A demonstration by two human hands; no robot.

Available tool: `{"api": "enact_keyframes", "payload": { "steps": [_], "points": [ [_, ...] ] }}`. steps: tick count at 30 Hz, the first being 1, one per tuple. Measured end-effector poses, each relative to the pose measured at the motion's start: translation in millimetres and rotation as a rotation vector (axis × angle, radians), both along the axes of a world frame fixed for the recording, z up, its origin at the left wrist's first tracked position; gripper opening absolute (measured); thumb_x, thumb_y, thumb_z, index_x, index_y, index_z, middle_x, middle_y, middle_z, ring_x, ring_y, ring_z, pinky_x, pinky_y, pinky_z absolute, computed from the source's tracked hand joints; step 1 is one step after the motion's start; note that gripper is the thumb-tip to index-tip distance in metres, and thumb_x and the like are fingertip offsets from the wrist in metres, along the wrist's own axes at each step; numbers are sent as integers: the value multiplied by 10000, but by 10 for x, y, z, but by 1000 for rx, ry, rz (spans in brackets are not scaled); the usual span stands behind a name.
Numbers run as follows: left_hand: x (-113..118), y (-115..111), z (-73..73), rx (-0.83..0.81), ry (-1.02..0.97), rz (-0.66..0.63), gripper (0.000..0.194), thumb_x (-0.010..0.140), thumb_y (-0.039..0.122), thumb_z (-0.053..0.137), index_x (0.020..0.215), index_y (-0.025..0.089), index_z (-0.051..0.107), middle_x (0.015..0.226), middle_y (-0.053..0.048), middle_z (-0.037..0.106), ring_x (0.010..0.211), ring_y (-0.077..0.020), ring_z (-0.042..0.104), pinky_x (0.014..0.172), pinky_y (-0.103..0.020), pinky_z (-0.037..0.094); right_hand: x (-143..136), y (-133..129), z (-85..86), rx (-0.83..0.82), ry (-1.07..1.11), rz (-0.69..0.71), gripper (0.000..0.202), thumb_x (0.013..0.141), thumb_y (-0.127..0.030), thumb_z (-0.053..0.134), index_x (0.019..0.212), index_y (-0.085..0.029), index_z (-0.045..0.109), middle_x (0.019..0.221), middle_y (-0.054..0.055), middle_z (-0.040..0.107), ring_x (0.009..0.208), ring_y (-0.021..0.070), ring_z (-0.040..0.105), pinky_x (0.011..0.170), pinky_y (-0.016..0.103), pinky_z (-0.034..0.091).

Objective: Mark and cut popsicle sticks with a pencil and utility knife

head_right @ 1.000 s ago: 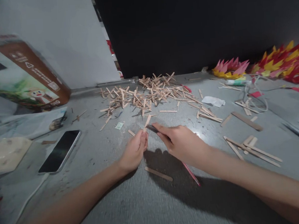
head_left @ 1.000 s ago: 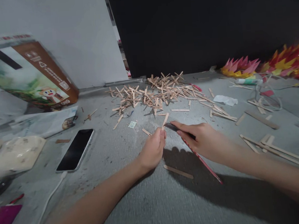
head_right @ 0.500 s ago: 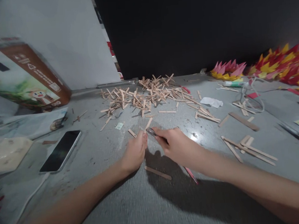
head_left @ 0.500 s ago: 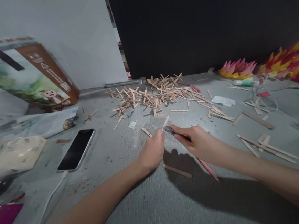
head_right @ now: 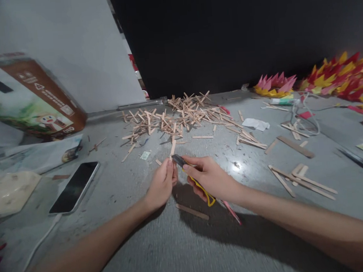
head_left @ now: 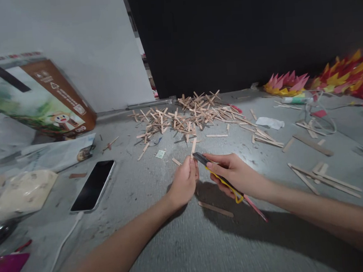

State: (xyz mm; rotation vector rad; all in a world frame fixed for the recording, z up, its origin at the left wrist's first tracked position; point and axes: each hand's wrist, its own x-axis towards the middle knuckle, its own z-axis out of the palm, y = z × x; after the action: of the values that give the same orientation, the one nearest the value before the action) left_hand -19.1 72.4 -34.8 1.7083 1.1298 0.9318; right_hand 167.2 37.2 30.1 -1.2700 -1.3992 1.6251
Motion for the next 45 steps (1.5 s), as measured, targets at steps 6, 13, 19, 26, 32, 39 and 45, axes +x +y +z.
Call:
{"api": "enact_keyframes", "payload": {
  "steps": [6,13,19,26,32,39,45],
  "points": [
    [-1,-13,-16,4,7,51,441,1096,564,280,847,232,431,663,36,479,584,-142,437,590,-275,326,-63,-38,2,-169,255,-21,346,966,-500,681,1148,-206,658,705,-70,540,402,48,415,363,196,371],
    [-5,3,-21,28,109,53,383,1113,473,271,848,237,414,689,30,489,601,-150,449,613,-286,308,-27,5,-38,-254,357,-25,294,940,-456,730,1028,-204,609,731,-56,557,416,40,391,363,195,306],
    [-3,-22,32,79,167,77,340,1111,412,306,839,242,417,684,21,494,608,-165,459,618,-299,294,-33,-3,-40,-293,422,-40,291,940,-428,722,1078,-217,576,734,-52,559,424,46,394,361,184,263],
    [-1,-37,34,67,224,65,271,1103,335,311,882,237,432,685,25,502,589,-159,453,612,-290,300,-38,-28,28,-371,514,-44,201,975,-329,671,1112,-228,565,718,-58,526,410,37,354,340,150,242],
    [-4,-26,26,68,210,64,246,1096,320,315,919,231,460,691,19,525,610,-163,497,622,-288,337,-5,-1,79,-462,643,-13,109,1000,-247,619,942,-199,540,719,-60,479,405,11,281,331,114,254],
    [17,19,57,-102,-90,18,377,1083,482,328,835,223,445,623,47,465,537,-125,439,539,-250,348,68,64,49,-44,404,-87,270,1000,-420,634,1215,-273,562,703,-82,526,395,59,376,362,180,312],
    [16,39,61,-274,-344,-21,417,1012,579,459,795,225,417,595,83,366,487,-84,318,469,-211,259,125,134,-99,636,-333,-109,370,1031,-411,577,1315,-218,713,965,57,729,745,159,631,659,278,495]
  ]
}}
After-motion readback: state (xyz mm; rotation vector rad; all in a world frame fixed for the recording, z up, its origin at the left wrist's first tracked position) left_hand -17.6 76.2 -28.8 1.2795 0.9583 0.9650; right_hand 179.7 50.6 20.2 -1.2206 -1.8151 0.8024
